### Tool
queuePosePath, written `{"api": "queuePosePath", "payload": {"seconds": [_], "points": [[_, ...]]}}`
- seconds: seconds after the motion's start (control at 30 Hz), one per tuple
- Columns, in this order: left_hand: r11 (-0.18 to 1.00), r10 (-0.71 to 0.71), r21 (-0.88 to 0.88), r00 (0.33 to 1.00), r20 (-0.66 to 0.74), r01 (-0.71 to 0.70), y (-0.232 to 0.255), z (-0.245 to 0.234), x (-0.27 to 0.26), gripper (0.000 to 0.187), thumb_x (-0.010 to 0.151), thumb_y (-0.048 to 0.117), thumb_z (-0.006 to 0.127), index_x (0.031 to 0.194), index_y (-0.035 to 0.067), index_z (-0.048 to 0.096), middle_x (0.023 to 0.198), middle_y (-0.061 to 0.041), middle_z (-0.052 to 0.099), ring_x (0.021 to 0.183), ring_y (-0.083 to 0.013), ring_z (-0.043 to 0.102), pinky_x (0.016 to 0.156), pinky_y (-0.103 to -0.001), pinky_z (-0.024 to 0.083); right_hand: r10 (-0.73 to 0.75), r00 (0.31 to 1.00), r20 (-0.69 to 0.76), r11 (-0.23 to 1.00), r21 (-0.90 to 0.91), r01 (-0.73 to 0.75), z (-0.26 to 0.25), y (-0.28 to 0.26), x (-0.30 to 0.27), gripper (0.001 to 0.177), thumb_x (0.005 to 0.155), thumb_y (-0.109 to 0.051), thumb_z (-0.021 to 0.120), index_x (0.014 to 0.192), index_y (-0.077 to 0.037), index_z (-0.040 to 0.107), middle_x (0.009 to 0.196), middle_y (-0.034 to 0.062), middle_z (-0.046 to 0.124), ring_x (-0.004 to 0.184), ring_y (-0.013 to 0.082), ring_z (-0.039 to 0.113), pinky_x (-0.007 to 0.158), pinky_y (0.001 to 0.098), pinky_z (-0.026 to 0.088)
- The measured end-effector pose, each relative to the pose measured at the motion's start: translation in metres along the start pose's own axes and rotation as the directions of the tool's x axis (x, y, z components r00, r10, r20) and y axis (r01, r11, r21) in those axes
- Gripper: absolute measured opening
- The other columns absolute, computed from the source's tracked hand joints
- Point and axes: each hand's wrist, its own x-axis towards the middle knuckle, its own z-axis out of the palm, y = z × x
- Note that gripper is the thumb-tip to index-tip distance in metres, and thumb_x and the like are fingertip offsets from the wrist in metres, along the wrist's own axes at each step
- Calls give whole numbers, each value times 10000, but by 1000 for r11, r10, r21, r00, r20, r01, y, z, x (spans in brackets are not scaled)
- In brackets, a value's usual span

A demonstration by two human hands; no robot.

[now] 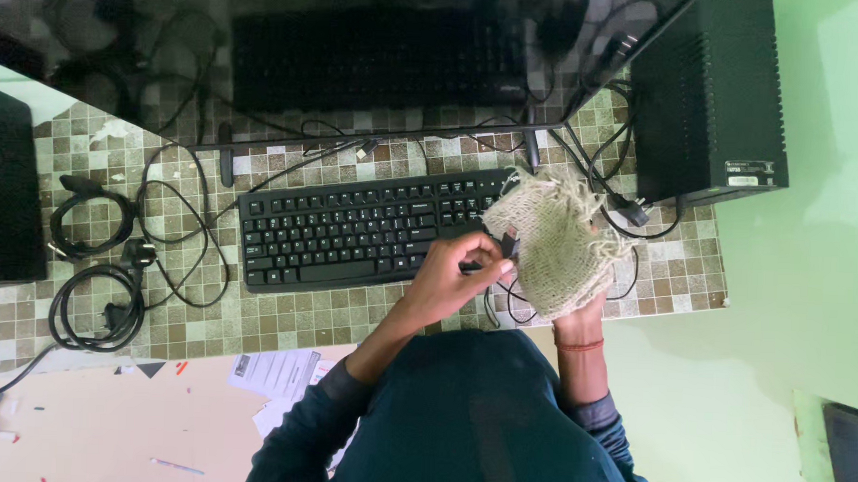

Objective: The person wipes a keyboard and various computer cables with a cloth before gathering and winding a power cable by hand.

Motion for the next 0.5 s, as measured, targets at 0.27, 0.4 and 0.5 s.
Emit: {"api": "queuePosePath", "payload": {"seconds": [0.27,0.4,0.5], "points": [[993,-107,-50,994,-20,105,29,10,-3,177,960,183,723,974,9,694,841,-94,764,741,-112,764,667,-254,630,143,977,159,989,18,-148,14,20,-14,519,1095,-463,497,1427,-77,596,1361,177,638,1203,345,617,1056,491,507],[996,15,85,993,-116,-5,33,15,-9,164,937,151,759,929,1,694,809,-99,762,698,-137,752,637,-270,611,139,988,60,990,-41,-137,44,26,-28,551,1020,-487,502,1405,-103,592,1358,177,644,1202,354,619,1057,493,496],[979,25,205,988,-151,7,37,18,-11,174,922,163,772,909,9,691,796,-94,761,678,-145,758,613,-275,603,107,980,169,994,-3,-108,40,27,-34,523,1043,-457,540,1422,-99,572,1387,190,619,1255,376,585,1098,525,491]]}}
